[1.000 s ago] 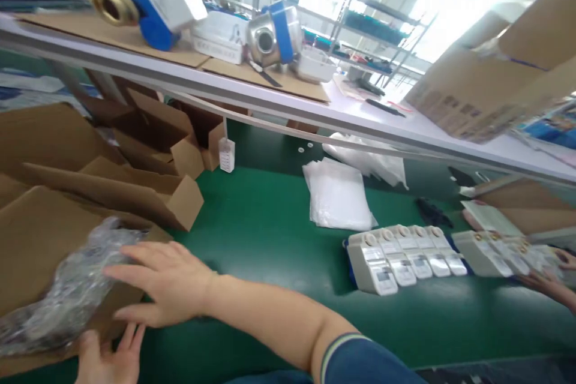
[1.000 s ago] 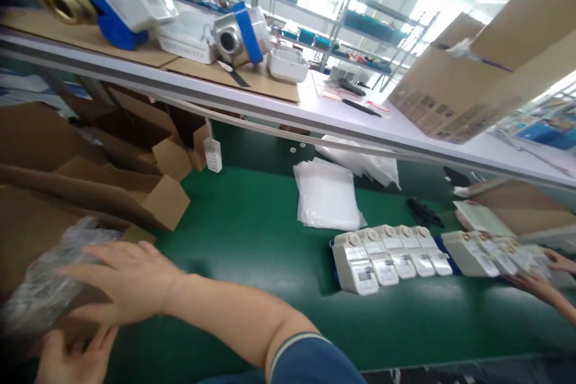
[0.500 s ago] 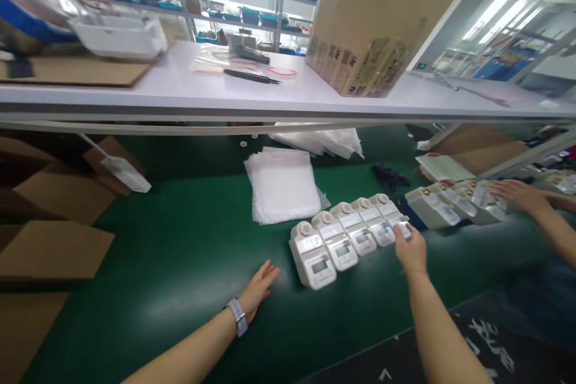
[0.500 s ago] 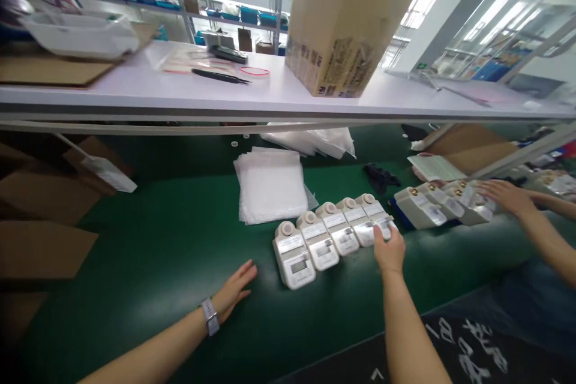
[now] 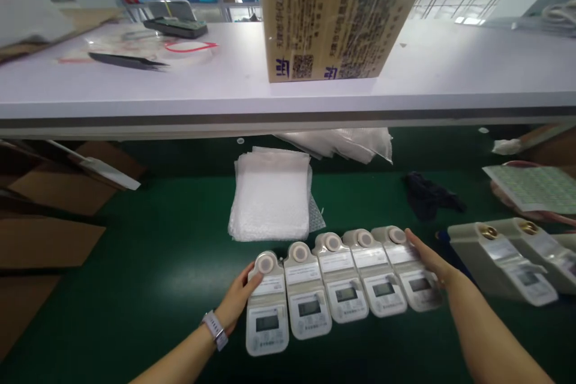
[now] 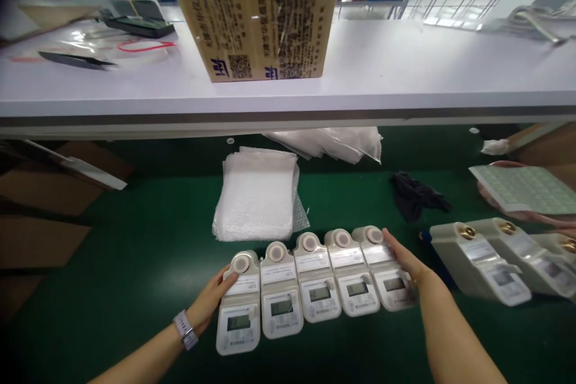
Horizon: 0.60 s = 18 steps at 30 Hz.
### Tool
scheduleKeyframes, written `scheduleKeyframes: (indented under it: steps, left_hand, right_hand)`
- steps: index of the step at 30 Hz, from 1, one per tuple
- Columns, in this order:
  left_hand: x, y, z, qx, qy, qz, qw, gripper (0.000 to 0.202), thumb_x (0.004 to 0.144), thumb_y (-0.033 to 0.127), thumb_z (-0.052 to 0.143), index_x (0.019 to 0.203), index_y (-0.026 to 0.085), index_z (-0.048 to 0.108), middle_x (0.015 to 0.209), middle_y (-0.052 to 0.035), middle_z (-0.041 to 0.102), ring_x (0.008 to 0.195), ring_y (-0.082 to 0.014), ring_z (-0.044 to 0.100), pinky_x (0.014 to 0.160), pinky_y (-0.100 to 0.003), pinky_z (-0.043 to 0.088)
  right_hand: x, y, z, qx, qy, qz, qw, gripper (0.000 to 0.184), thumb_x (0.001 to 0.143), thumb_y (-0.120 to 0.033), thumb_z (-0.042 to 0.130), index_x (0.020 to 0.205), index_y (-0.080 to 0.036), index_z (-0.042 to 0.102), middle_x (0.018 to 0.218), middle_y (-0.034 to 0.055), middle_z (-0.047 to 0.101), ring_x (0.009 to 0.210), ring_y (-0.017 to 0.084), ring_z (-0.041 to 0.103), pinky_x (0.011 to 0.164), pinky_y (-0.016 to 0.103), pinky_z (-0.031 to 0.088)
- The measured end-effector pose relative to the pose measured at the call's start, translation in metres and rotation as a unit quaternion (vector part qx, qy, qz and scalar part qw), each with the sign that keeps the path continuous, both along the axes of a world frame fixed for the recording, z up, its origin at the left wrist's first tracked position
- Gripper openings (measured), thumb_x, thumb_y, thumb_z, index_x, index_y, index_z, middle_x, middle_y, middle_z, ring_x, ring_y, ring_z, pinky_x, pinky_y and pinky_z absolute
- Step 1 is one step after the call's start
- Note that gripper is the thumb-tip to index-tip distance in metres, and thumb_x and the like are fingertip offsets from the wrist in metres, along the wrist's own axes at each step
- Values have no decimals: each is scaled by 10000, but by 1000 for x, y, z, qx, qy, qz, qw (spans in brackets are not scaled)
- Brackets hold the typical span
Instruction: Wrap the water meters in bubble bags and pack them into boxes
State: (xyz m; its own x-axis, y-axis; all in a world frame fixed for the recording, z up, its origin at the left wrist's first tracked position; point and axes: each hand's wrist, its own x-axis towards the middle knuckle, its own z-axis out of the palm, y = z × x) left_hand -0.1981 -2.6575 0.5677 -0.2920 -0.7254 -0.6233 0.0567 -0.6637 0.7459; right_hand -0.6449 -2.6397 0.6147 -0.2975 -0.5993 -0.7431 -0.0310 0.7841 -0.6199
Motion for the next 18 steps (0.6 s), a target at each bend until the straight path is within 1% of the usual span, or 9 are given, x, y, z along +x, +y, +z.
scheduleKeyframes:
  steps: [1,3,5,7,9,11,13,15,18]
  left_hand:
    - [1,-2,1,7,4,-7,1000,722,756,485,657,1349,156,409,1233,-142,582,1081,-276,584,945,-409,457]
    - [4,-3,2,13,12,-13,1000,695,788,479,621,1369,183,381,1261,-124,567,1108,-271,570,970,-418,443]
    - [11,-2,1,-1,14,-7,1000,639,817,471,584,1365,204,390,1298,-101,543,1155,-262,539,1006,-415,416]
    - [25,1,-1,-20,6,7,1000,592,829,458,569,1342,201,423,1326,-86,520,1203,-257,499,1036,-404,388]
    - [46,6,-4,-9,-14,39,999,552,822,439,580,1301,186,472,1315,-79,532,1201,-260,501,1029,-397,397]
    - [71,12,-5,44,-43,94,994,484,830,410,568,1248,171,522,1250,-77,587,1124,-256,563,979,-389,445]
    - [97,17,-3,114,-75,157,978,395,868,367,506,1198,155,558,1139,-76,652,992,-237,635,899,-374,498]
    - [122,23,1,162,-111,210,958,342,902,327,442,1147,136,585,1023,-79,694,871,-220,672,819,-355,533]
    - [155,28,7,183,-162,250,937,316,921,315,408,1094,137,604,918,-72,715,777,-216,686,723,-338,555]
  right_hand:
    - [2,-1,2,13,-56,-18,998,691,780,-718,372,994,-113,630,750,180,684,692,287,667,677,417,521]
    - [6,-1,3,51,-161,-62,984,688,777,-694,424,1099,-105,572,770,170,689,669,281,665,668,410,526]
    - [13,-1,2,63,-185,-80,977,685,793,-667,427,1179,-107,513,798,165,692,644,279,662,647,415,534]
    - [24,2,-3,60,-178,-71,980,668,813,-642,412,1234,-126,470,866,164,691,675,281,668,648,416,541]
    - [39,6,-10,27,-157,-42,986,638,823,-617,418,1269,-161,442,965,157,680,783,286,672,690,409,547]
    - [60,12,-20,-33,-136,-8,990,621,817,-607,448,1283,-197,431,1080,137,652,946,292,641,790,405,534]
    - [85,19,-29,-92,-127,22,987,629,812,-616,459,1293,-213,421,1194,118,601,1114,294,558,924,416,472]
    - [113,28,-39,-126,-126,38,983,659,817,-644,426,1310,-208,403,1290,114,535,1223,296,463,1012,437,394]
    - [156,44,-51,-147,-124,42,981,700,828,-678,348,1353,-214,350,1403,104,420,1295,290,371,1052,448,337]
